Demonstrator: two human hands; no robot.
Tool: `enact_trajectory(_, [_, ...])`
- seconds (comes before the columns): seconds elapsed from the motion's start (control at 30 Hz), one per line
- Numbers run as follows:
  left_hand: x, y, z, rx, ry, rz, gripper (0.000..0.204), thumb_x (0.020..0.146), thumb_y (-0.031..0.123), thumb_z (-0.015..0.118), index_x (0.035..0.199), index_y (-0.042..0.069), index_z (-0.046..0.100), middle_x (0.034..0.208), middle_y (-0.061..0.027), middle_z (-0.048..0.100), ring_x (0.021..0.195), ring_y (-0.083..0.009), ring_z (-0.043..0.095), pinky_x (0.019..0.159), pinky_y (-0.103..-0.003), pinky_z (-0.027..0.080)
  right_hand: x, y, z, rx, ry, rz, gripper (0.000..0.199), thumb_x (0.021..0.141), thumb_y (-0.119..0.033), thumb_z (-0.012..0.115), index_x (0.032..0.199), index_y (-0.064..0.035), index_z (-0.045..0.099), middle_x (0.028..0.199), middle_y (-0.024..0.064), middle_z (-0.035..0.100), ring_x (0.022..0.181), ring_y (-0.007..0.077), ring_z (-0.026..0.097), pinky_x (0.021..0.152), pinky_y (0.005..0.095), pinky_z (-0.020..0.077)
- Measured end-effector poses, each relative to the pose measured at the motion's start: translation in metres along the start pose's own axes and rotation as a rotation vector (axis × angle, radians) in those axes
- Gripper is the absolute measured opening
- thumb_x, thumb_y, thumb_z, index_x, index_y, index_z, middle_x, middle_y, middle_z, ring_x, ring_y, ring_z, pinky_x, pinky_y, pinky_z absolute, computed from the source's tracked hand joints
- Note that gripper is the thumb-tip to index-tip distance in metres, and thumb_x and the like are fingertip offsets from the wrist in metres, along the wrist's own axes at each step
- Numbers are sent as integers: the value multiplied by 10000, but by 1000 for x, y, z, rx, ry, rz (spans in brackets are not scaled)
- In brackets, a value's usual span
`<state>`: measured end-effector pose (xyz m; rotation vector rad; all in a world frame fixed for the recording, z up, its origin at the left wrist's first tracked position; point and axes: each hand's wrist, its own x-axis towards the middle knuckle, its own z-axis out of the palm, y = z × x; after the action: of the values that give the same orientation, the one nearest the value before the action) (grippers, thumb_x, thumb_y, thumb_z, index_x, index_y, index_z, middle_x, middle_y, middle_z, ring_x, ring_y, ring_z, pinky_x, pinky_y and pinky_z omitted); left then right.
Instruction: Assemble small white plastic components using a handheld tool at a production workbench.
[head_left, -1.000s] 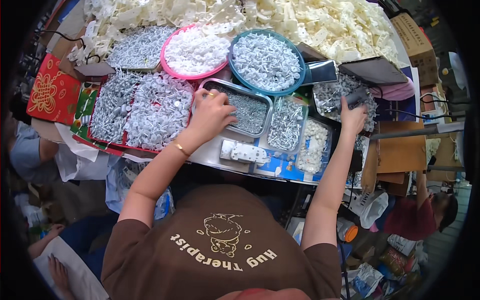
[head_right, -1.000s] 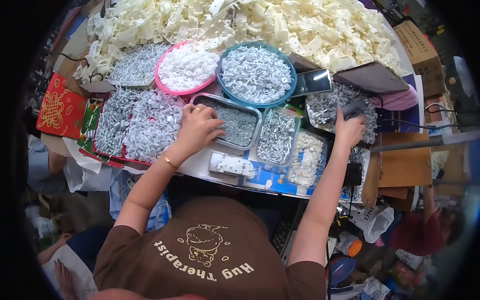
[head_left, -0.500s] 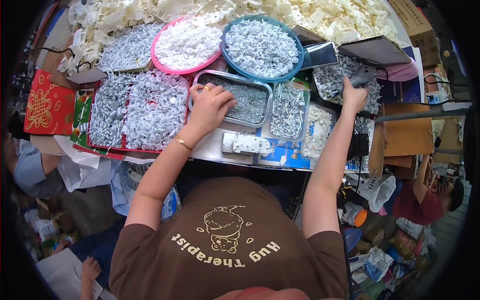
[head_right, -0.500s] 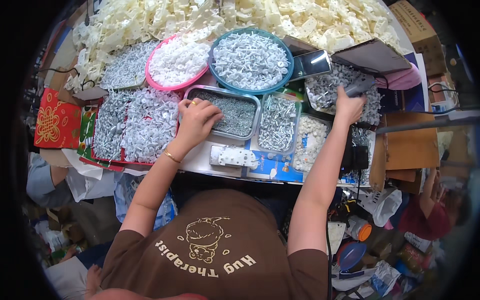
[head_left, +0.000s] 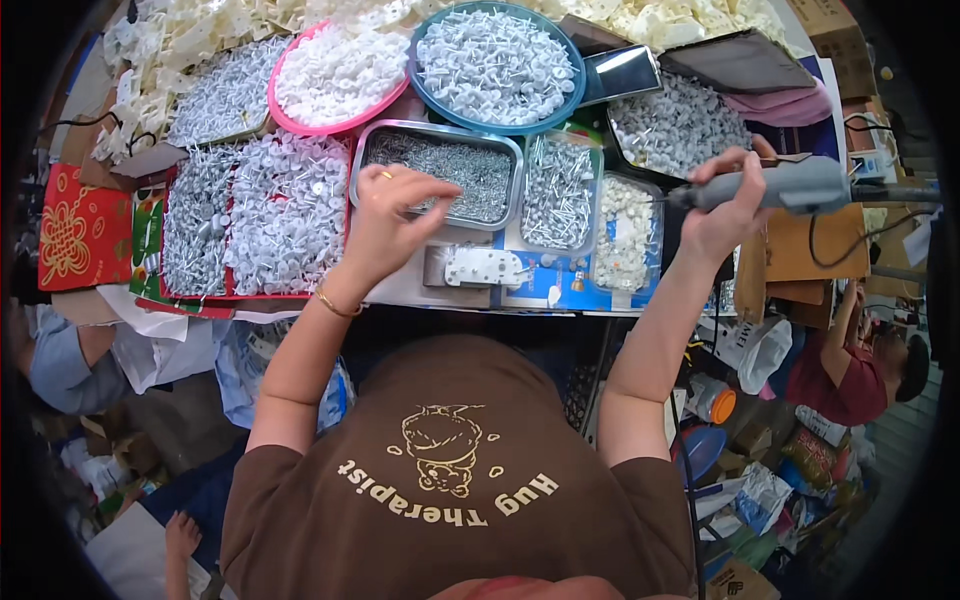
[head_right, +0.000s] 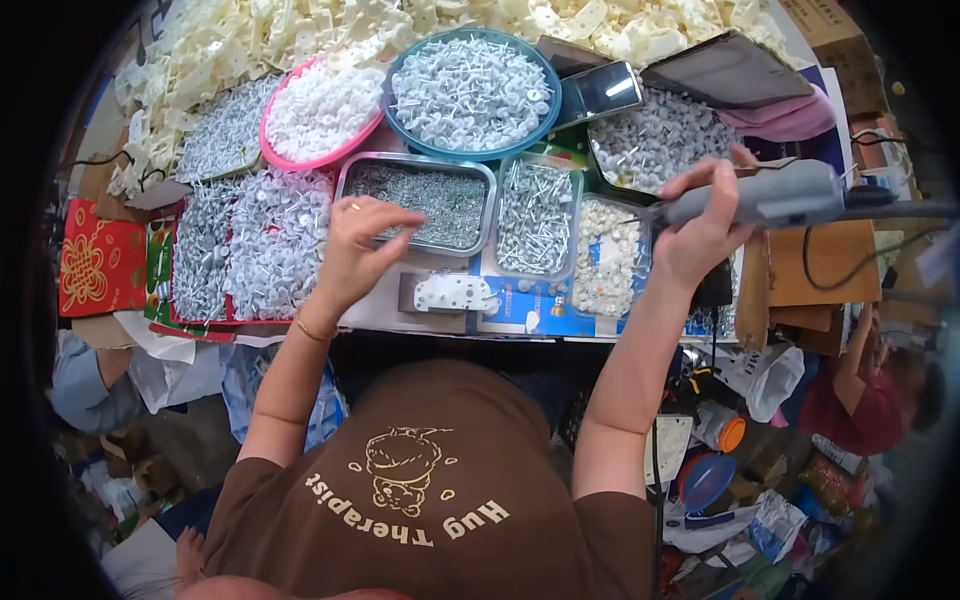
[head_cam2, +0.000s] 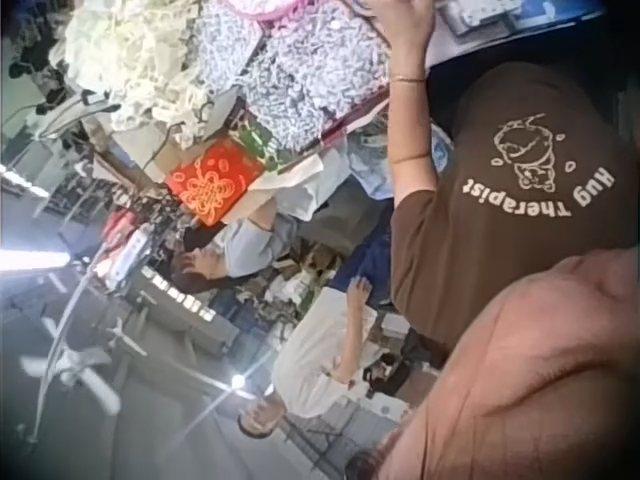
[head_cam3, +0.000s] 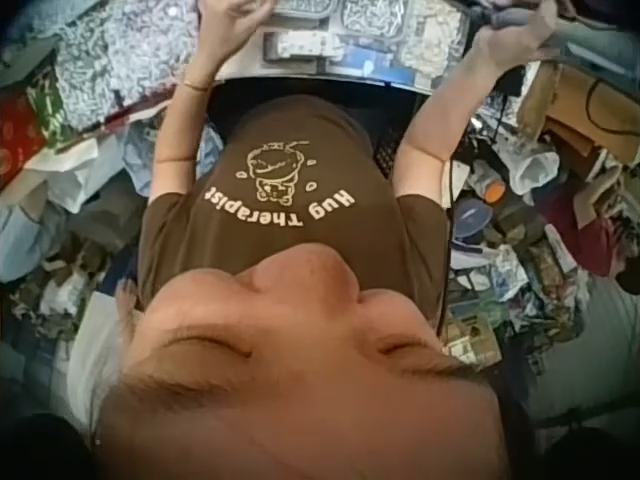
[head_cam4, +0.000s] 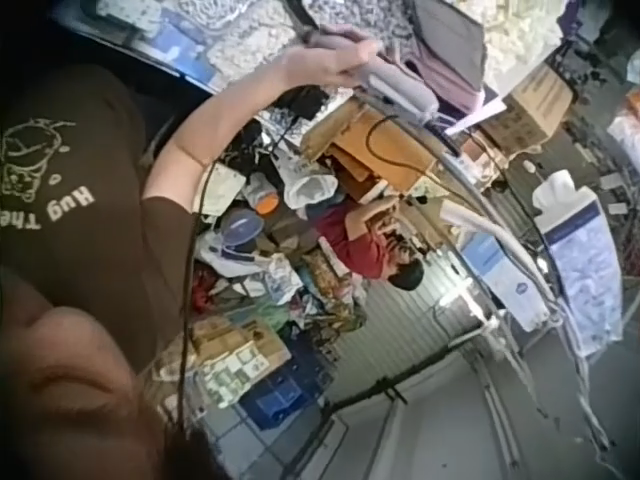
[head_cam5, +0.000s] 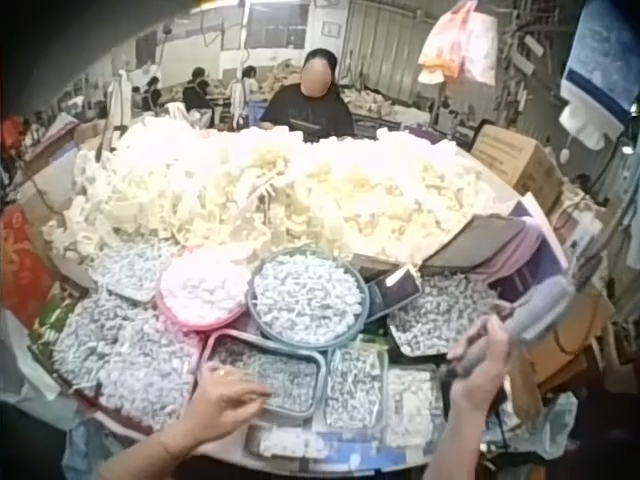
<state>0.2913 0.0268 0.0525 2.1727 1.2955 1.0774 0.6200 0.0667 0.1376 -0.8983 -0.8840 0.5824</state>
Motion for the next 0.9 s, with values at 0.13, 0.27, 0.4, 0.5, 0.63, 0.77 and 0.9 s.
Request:
enact_trajectory(0.13, [-10,33,16,-86,-121,72,119,803,183,798,916,204,768,886,42,690,897,-153,616,961,-403,290,-56,-14,32,212,-197,304,206,983,-287,541,1019,-91,491,784,61,476,522,155,482,515,340,449])
enact_trajectory(0.27, [-21,49,24,-51,-124,170,131,758,234,831,843,190,742,823,74,638,866,-133,577,930,-404,283,-100,-19,47,364,-430,400,305,1011,-369,498,1125,-95,426,748,80,464,451,155,475,426,298,476])
enact_trajectory(0.4, [-24,54,34,-20,-151,214,147,715,240,833,790,200,713,813,94,633,853,-136,579,922,-414,291,-116,-19,52,393,-505,332,415,979,-444,545,1049,-57,412,709,82,470,432,140,464,399,295,463])
enact_trajectory(0.5, [-26,57,35,-21,-159,201,129,739,253,808,793,194,706,818,79,627,901,-143,585,942,-439,296,-119,-24,54,273,-541,281,469,953,-461,583,1002,-32,398,688,88,470,442,137,465,404,288,464])
enact_trajectory(0.63, [-25,60,37,-44,-157,214,108,766,209,791,839,186,716,837,75,635,910,-143,590,961,-445,290,-118,-22,51,235,-567,286,458,951,-446,591,996,-34,397,685,93,469,452,138,465,417,284,468])
enact_trajectory(0.77, [-24,59,38,-48,-164,206,126,782,186,778,895,187,723,885,70,648,948,-152,591,981,-456,283,-116,-26,53,165,-599,263,447,947,-428,604,996,-37,393,693,98,466,459,137,455,423,281,461])
enact_trajectory(0.9, [-22,55,40,-63,-228,181,130,793,191,771,912,181,721,975,45,657,999,-176,588,995,-459,282,-120,-13,46,31,-635,178,437,948,-411,619,987,-41,391,701,92,467,470,128,455,442,270,455])
